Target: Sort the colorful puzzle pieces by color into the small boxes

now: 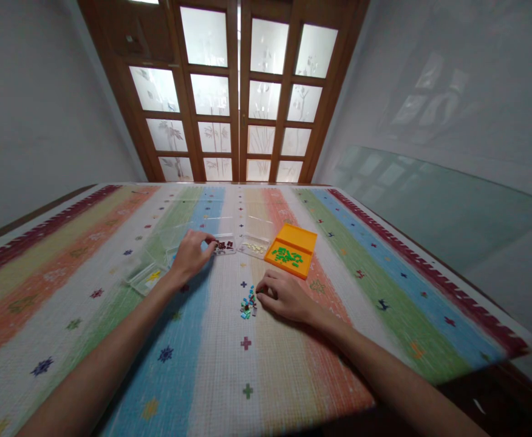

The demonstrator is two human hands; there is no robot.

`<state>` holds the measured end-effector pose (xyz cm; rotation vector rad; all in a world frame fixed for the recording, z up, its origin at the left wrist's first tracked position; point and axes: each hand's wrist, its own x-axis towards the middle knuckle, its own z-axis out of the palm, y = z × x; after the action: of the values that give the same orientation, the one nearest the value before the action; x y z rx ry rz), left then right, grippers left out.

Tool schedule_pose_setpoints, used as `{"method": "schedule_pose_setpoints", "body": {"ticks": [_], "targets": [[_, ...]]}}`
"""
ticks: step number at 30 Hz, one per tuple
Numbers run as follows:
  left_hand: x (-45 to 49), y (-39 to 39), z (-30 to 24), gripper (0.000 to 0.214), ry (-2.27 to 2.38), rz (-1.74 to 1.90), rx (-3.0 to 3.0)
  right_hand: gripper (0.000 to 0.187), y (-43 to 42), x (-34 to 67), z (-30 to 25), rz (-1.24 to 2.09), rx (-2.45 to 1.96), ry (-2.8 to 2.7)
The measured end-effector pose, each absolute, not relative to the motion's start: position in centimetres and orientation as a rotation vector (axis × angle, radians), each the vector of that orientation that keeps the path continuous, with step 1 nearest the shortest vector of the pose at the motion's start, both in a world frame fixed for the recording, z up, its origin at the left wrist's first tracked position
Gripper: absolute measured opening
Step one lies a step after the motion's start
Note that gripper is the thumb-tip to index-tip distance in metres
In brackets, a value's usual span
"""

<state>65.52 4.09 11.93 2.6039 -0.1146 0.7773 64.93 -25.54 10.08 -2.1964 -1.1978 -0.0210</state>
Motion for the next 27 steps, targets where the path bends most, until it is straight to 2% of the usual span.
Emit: {"method": "schedule_pose_setpoints", "body": {"ticks": [9,14,22,27], "targets": [[66.6,4.3,10.5,0.025,-0.139,0.745,2.626,0.011,-25.6,65.1,9.7,0.001,-2.181,-1.195],[63.9,1.7,10.9,0.032,-0.384,0.727,2.546,0.010,-25.6,65.4,10.0,0.104,-2.060,-0.994],[59.2,-4.5,11.4,0.016,-0.755,0.614,2.386,0.016,-25.6,66.1,10.3,0.247,-1.877,-0.851],[59.0,-5.3,10.4,0.018,-0.781,0.620,2.422,0.019,-25.6,65.8,10.4,0.286,-1.883,-0.870]]}}
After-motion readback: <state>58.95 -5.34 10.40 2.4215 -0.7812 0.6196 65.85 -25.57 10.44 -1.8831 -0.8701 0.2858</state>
